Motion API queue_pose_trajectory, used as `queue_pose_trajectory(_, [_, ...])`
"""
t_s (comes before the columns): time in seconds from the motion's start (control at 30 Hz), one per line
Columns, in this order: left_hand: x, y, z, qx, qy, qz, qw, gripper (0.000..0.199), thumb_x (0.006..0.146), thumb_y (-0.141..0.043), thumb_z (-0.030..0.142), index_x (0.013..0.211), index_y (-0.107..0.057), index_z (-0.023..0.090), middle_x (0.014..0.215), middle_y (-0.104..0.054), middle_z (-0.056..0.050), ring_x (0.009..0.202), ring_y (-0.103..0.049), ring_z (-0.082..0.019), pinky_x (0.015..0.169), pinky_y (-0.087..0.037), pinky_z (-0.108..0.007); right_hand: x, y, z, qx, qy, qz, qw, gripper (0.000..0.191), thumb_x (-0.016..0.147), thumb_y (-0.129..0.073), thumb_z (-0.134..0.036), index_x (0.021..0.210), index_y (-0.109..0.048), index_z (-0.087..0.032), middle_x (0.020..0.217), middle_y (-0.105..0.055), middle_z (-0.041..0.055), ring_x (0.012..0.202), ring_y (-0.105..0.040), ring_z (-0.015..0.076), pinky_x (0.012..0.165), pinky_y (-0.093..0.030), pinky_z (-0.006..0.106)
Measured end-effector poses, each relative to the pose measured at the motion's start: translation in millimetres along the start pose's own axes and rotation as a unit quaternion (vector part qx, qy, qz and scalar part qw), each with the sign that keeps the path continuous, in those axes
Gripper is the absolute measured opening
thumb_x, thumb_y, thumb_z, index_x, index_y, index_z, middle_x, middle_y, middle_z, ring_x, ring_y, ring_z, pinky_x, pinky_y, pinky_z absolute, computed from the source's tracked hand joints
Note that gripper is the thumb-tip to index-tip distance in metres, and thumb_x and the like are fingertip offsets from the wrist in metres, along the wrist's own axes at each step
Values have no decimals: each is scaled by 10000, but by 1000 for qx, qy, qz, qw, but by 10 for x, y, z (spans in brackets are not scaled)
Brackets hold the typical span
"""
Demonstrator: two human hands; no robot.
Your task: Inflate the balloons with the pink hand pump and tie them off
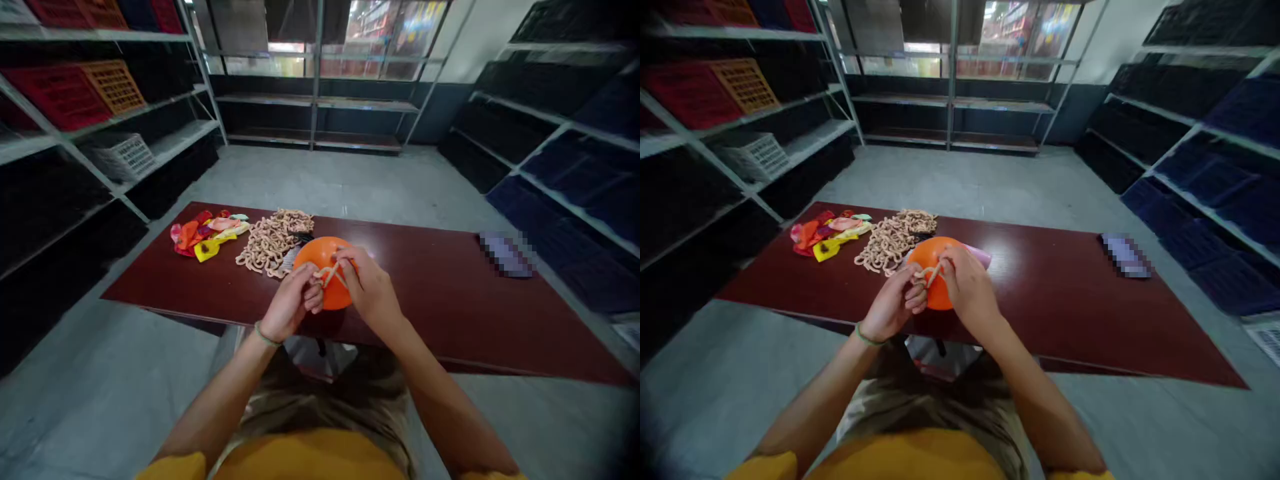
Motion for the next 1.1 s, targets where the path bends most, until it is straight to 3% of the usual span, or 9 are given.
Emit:
queue_pose_trajectory(0.13, [10, 67, -45, 13, 23, 26, 999, 336, 888, -592, 435, 729, -435, 183, 502, -233, 106, 398, -197, -44, 383, -275, -156, 39, -57, -74, 44, 19, -25, 999, 190, 984, -413, -316, 999, -589, -245, 1051, -701, 53, 1036, -644, 227, 894, -483, 378])
queue_pose_trajectory(0.23, [22, 119, -29, 12, 18, 51, 998, 365, 873, -601, 475, 725, -436, 186, 483, -216, 113, 389, -190, -43, 376, -278, -155, 33, -95, -158, 88, 56, -29, 994, 188, 990, -391, -286, 1032, -573, -282, 1065, -699, 24, 1069, -635, 217, 1011, -433, 423])
queue_pose_trajectory(0.5, [20, -24, 8, -19, -6, 26, 999, 304, 871, -619, 436, 786, -493, 173, 517, -278, 100, 407, -244, -42, 386, -303, -146, 15, -17, -217, -8, 61, 112, 992, 153, 970, -390, -223, 937, -538, -244, 860, -653, 39, 854, -615, 213, 1040, -397, 477])
queue_pose_trajectory(0.77, [35, -16, -29, -15, -14, 20, 1000, 328, 871, -615, 459, 773, -491, 172, 495, -278, 101, 392, -256, -41, 386, -307, -145, 43, -20, -216, -42, 37, 120, 991, 199, 969, -395, -254, 948, -593, -254, 912, -666, 62, 874, -594, 241, 924, -413, 473])
queue_pose_trajectory(0.83, [45, 18, -17, -1, -11, 26, 1000, 352, 866, -610, 484, 757, -470, 180, 488, -274, 103, 387, -259, -44, 382, -310, -148, 91, -39, -167, -4, 31, 85, 996, 207, 964, -398, -269, 942, -604, -256, 904, -669, 55, 868, -603, 235, 895, -425, 447])
queue_pose_trajectory(0.93, [58, 35, -12, 56, 22, 6, 998, 381, 865, -588, 527, 748, -458, 188, 485, -266, 105, 379, -255, -47, 369, -312, -154, 200, -158, -85, 97, 11, -39, 994, 198, 944, -448, -296, 890, -634, -255, 847, -676, 24, 809, -618, 196, 804, -464, 363])
queue_pose_trajectory(1.0, [56, 2, 8, 112, 44, -34, 992, 390, 871, -561, 551, 757, -479, 187, 485, -280, 99, 383, -280, -55, 370, -334, -164, 257, -230, -32, 169, -22, -125, 977, 187, 920, -498, -313, 879, -665, -241, 838, -689, 9, 768, -625, 169, 737, -479, 313])
queue_pose_trajectory(1.1, [37, -80, 45, 186, 69, -107, 974, 362, 872, -573, 524, 775, -509, 181, 496, -328, 89, 408, -328, -61, 402, -382, -179, 327, -271, -8, 232, -59, -208, 948, 188, 883, -562, -326, 876, -712, -213, 864, -714, 5, 777, -638, 149, 735, -487, 280])
Point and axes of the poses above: each hand's wrist, its own x-axis towards the middle knuckle, its own y-axis out of the back of the hand, z = x × y, the point moved 10 cm from there along x, towards the middle knuckle
